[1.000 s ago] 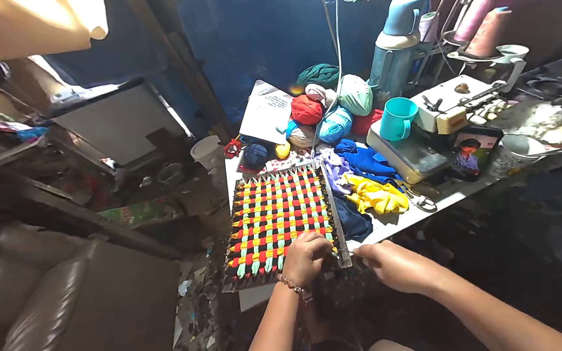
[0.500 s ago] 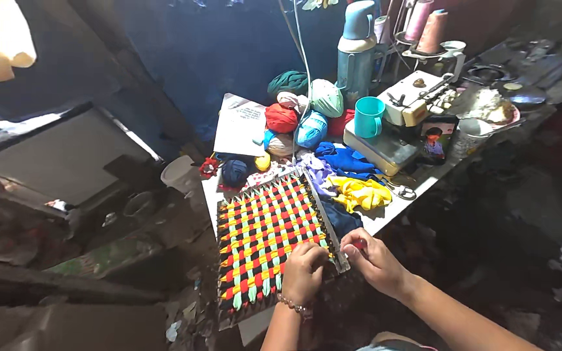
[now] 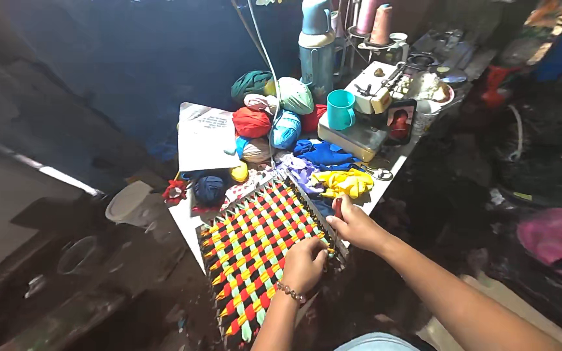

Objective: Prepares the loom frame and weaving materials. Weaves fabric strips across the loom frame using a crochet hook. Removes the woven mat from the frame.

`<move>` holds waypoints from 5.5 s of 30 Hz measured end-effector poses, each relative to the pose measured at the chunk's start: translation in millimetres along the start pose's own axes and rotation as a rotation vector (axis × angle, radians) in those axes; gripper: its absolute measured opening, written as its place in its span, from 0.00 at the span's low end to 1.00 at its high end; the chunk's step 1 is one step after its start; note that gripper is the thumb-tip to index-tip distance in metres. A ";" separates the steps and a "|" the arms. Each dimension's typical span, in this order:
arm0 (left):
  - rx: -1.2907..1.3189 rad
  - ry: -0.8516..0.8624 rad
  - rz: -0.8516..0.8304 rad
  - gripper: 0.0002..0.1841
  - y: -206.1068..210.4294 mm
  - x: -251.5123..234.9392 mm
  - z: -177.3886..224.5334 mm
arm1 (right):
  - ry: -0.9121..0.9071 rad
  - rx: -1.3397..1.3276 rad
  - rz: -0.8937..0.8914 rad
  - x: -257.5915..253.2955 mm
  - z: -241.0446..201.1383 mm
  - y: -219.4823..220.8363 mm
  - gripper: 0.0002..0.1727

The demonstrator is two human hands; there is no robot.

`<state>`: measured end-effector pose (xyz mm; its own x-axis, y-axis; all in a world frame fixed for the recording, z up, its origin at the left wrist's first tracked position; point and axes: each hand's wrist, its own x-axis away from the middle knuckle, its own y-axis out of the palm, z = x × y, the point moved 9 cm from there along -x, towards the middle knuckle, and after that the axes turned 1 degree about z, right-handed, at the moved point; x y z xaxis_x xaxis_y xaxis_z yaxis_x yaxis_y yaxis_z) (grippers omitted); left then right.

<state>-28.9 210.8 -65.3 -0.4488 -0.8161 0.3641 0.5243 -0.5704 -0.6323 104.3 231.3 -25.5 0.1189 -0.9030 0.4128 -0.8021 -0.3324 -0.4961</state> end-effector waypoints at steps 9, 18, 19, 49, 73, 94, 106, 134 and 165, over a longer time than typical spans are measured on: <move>0.235 0.069 -0.139 0.11 -1.7 -18.3 -20.7 | 0.107 -0.075 0.172 5.2 -2.8 -1.0 0.25; 0.358 0.040 -0.252 0.08 1.3 -31.0 -25.4 | -0.199 -0.277 0.324 28.7 17.3 -12.7 0.16; 0.331 0.056 -0.242 0.08 0.9 -30.4 -24.3 | -0.171 -0.242 0.342 28.9 16.7 -13.6 0.17; -0.119 0.861 0.490 0.04 -5.0 20.7 13.6 | 0.298 -0.077 0.376 20.7 2.5 -12.9 0.25; 0.174 0.681 0.179 0.10 -7.1 1.1 -3.1 | -0.477 -0.838 0.670 114.6 67.4 40.8 0.10; 0.124 0.687 0.138 0.10 -1.7 2.1 -1.1 | 0.272 -1.640 0.707 98.1 129.7 82.5 0.24; 0.055 0.676 0.128 0.08 0.9 5.1 2.4 | -0.108 -1.397 0.474 82.5 136.4 62.9 0.14; -0.112 0.570 0.480 0.04 14.1 48.0 -4.4 | -0.264 -1.185 0.845 95.6 22.4 38.6 0.31; -0.047 0.872 -0.048 0.11 -12.7 0.5 34.8 | -0.638 -0.875 0.300 58.2 -11.7 14.6 0.06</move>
<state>-10.6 214.4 -33.2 -0.8733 -0.4182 -0.2497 0.4688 -0.5825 -0.6640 92.7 177.1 0.2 -0.0719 -0.9718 -0.2244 -0.9535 0.0009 0.3014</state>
